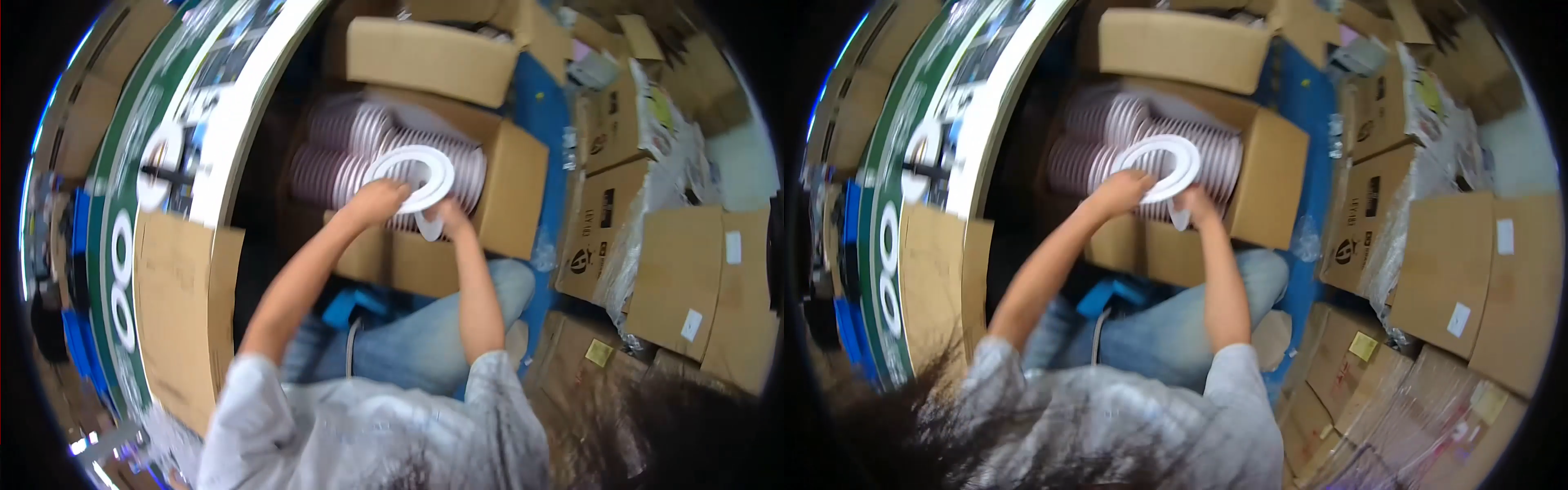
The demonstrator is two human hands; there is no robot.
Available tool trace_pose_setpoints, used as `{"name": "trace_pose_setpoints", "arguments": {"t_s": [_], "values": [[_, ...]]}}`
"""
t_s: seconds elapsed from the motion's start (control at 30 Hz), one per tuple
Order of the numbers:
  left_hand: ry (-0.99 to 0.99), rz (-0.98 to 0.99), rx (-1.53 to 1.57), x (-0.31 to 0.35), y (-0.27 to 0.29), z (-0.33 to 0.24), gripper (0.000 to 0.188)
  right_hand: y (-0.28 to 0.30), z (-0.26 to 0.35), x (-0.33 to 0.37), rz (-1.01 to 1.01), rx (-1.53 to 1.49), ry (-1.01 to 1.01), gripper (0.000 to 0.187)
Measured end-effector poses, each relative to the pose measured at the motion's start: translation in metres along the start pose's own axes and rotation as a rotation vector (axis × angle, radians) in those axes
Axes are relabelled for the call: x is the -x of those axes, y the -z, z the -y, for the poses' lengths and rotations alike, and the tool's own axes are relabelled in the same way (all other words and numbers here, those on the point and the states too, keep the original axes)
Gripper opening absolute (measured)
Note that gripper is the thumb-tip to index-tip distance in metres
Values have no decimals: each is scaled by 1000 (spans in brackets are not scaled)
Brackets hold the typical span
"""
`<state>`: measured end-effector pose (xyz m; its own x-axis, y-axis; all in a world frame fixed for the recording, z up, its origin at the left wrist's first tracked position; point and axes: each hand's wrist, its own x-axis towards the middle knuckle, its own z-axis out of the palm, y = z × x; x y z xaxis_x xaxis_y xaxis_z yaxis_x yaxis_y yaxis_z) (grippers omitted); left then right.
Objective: Unpacking and sorting white ring-shaped components from a large box at a warehouse workstation.
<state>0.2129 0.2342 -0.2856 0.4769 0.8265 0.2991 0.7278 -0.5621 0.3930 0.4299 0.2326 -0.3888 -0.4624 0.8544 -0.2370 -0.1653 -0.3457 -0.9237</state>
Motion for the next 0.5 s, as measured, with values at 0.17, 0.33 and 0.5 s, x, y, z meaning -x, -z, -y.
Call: {"name": "trace_pose_setpoints", "arguments": {"t_s": [0.17, 0.33, 0.5], "values": [[159, -402, -53, 1, 25, -26, 17, 6, -2, 6, -160, -76, -117, 8], [100, -183, -52, 0, 18, -46, 9, 5, 9, 5, -37, -146, -143, 14], [415, -69, 10, 40, -12, -25, 16, 0, 8, 15, -27, -135, 77, 29]]}}
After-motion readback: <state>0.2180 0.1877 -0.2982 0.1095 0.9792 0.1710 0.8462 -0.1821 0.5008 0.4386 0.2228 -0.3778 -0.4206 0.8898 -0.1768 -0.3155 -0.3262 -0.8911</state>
